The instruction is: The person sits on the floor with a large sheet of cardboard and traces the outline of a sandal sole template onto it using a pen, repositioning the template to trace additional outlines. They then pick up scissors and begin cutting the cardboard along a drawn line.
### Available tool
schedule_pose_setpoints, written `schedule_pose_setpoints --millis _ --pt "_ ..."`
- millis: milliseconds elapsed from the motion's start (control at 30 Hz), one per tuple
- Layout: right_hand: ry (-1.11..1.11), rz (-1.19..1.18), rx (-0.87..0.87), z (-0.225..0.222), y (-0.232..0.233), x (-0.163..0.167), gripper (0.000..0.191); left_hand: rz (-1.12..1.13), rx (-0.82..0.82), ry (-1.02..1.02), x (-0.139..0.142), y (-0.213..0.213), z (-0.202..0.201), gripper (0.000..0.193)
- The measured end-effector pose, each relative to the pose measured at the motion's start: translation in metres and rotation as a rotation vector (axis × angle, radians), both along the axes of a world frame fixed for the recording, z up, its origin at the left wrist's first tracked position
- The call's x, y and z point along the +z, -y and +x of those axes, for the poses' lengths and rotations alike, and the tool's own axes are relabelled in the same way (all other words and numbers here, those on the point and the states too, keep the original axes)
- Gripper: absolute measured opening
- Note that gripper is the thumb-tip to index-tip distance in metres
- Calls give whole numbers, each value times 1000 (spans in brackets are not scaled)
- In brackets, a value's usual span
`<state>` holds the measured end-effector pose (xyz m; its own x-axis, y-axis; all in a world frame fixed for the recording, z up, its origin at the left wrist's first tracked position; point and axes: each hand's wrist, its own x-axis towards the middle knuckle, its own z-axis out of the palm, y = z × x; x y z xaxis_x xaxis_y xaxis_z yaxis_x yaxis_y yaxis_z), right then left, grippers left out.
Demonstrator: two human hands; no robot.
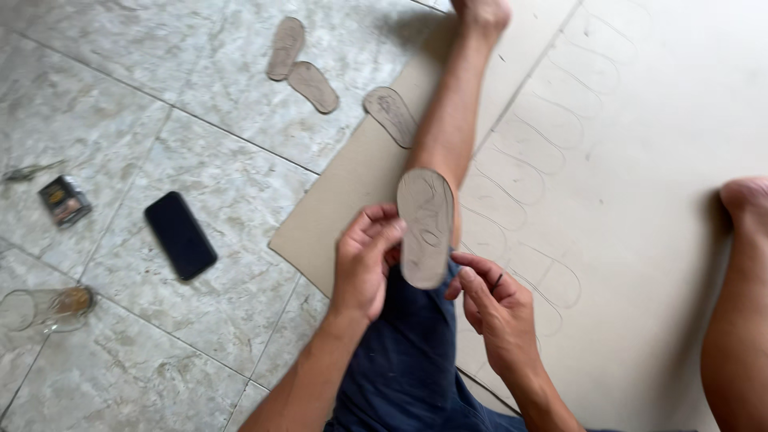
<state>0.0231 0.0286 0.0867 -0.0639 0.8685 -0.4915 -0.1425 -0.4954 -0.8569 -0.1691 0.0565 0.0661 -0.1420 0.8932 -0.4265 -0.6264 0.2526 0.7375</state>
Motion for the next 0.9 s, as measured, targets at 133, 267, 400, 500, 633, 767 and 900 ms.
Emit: schedule_pose_setpoints --millis 133,267,400,500,633,767,900 --pt "46 38 41 -2 -8 11 36 26 189 -258 -4 -65 -72 21" --pt "169 -3 -8 13 -5 9 34 154 278 -316 -2 -136 -138 22" --pt "276 -78 -83 31 5 -6 32 91 397 -564 -9 -180 -173 39" --pt "393 -193 -115 44 12 -15 32 88 429 -951 -33 -194 -150 47" --pt "475 -204 -105 55 12 -26 30 -295 -157 -1202 -61 -201 -80 66" --pt "541 -67 -16 61 21 -38 29 -398 -268 -1498 -75 -212 -32 92" --pt "498 -43 -43 72 28 -54 29 -486 -183 -1543 -75 -236 -17 98"
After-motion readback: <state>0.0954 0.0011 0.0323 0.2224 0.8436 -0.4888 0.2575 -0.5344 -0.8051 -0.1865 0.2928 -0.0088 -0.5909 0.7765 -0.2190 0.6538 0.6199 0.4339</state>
